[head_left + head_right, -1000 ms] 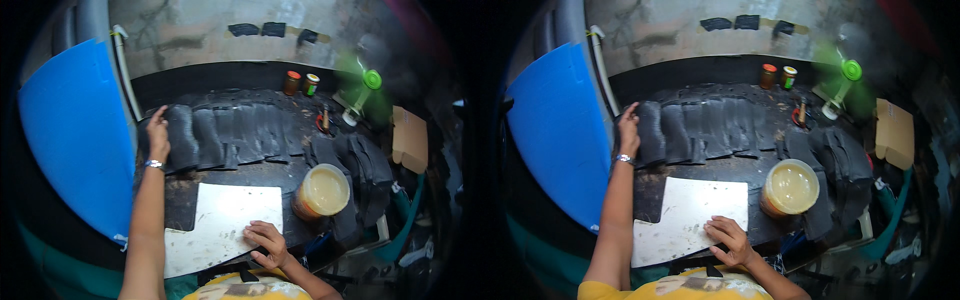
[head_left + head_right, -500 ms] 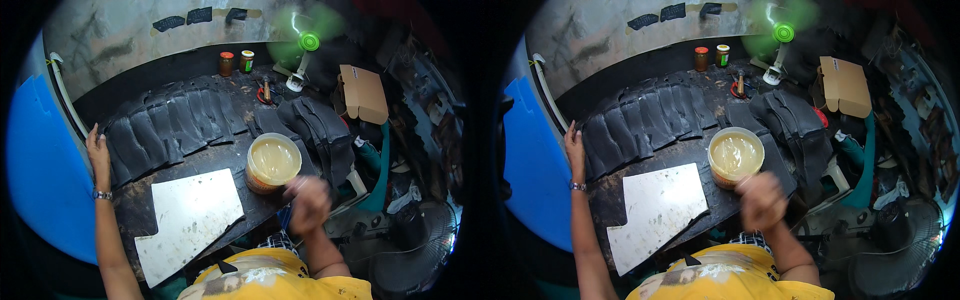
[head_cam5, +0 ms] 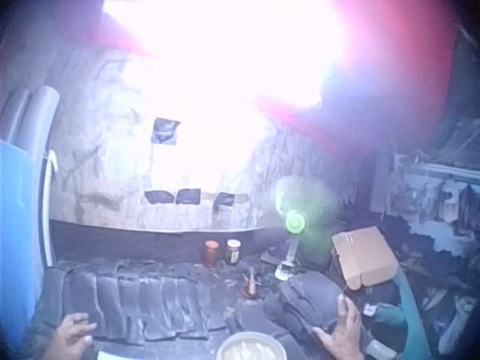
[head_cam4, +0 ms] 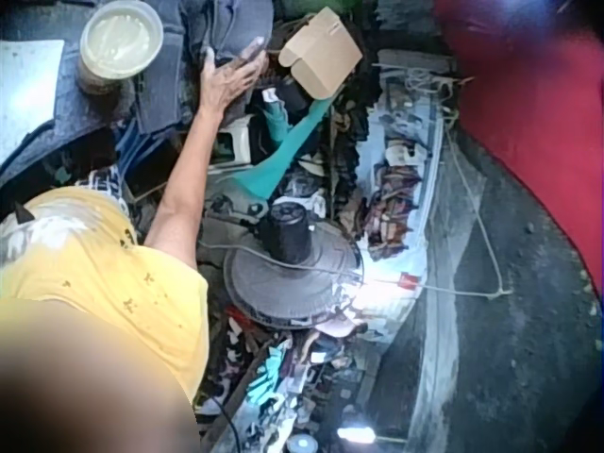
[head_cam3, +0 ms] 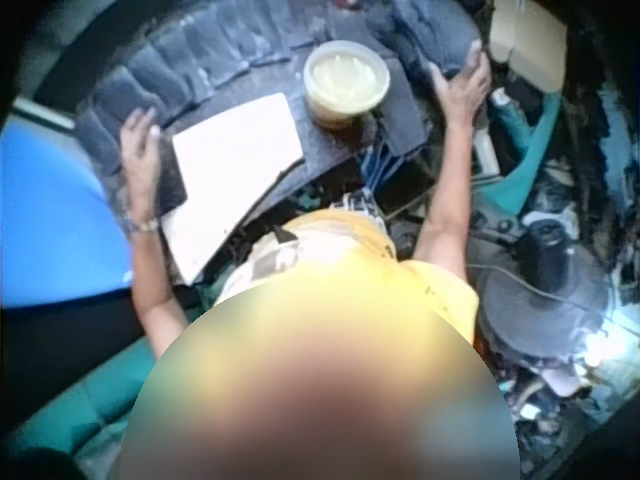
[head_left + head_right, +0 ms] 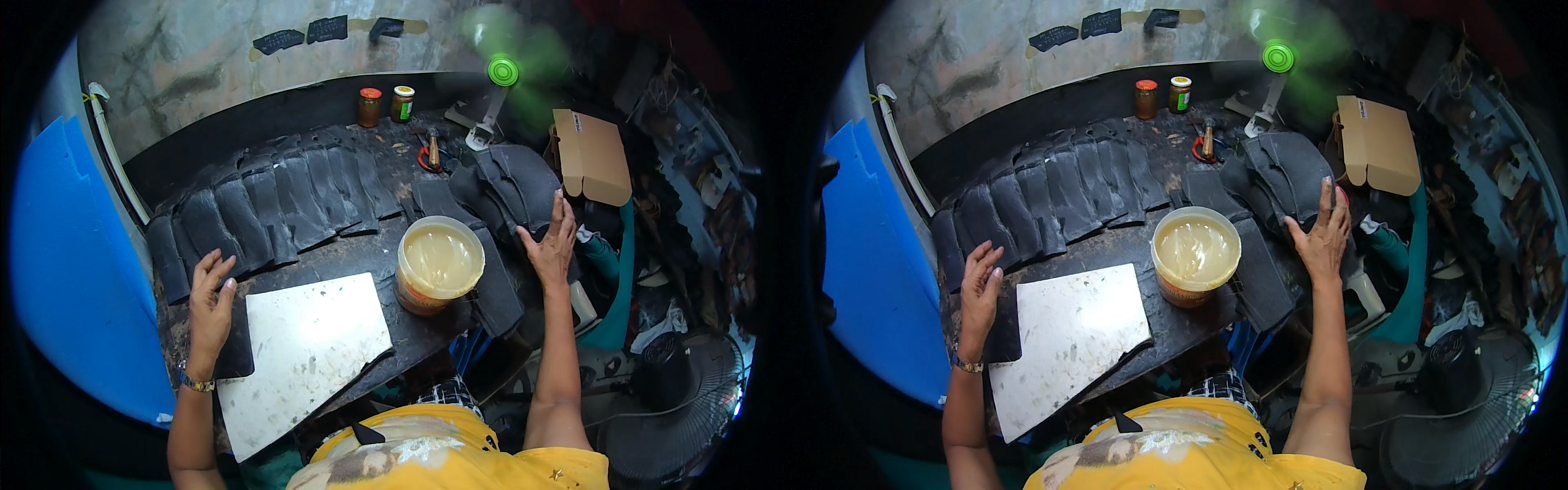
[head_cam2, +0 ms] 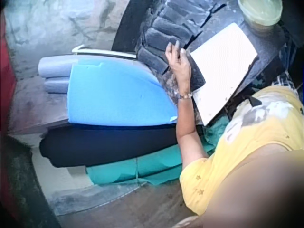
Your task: The person repeatedly picks up black rubber pieces, applies a white paste from a container onto their surfaces, and places them back on the table. The process is repeated for multiple pieces in a consistent sequence.
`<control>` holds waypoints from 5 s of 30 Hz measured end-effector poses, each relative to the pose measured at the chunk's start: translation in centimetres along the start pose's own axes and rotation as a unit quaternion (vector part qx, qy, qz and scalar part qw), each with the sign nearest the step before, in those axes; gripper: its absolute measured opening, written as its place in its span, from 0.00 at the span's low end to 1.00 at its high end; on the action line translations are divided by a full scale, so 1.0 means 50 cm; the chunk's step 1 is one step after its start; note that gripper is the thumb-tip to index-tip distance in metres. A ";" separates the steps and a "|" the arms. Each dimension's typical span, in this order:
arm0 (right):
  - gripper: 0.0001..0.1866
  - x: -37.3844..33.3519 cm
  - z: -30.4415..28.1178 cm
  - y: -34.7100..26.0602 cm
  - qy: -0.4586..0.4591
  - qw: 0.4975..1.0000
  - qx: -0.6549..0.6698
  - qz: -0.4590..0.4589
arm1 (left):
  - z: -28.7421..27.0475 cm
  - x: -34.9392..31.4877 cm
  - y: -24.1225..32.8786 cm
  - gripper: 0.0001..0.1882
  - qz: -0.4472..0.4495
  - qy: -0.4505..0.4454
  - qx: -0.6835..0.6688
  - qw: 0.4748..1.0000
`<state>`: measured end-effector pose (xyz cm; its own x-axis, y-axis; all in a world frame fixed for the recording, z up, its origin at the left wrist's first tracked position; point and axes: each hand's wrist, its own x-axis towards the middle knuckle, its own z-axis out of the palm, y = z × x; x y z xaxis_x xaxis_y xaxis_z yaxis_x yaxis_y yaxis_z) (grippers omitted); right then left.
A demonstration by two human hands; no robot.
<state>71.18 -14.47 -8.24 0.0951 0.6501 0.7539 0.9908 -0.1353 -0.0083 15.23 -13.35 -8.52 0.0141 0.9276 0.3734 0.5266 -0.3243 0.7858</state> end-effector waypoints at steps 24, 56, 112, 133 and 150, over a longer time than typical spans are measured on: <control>0.48 0.174 -0.252 -0.082 0.060 0.964 0.257 -0.042 | -0.007 -0.064 0.101 0.22 -0.031 -0.266 -0.167 0.949; 0.38 0.089 -0.158 -0.367 -0.246 0.951 0.173 -0.067 | -0.035 -0.136 0.155 0.61 0.060 -0.227 0.282 0.930; 0.29 -0.211 -0.113 -0.577 -0.305 0.861 0.286 -0.289 | 0.030 -0.176 0.065 0.58 0.031 -0.216 0.173 0.961; 0.27 0.048 -0.231 -0.420 -0.212 0.974 0.071 -0.037 | 0.030 -0.185 0.071 0.49 0.134 -0.137 0.188 0.963; 0.31 -0.131 -0.103 -0.566 -0.314 0.891 0.223 -0.241 | 0.032 -0.180 0.070 0.51 0.095 -0.146 0.174 0.969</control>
<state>42.02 -18.75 -9.53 -0.4547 0.8614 0.2262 0.8579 0.4919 -0.1487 18.31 -22.54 -9.92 0.3511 0.8871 0.2997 0.7455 -0.4585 0.4838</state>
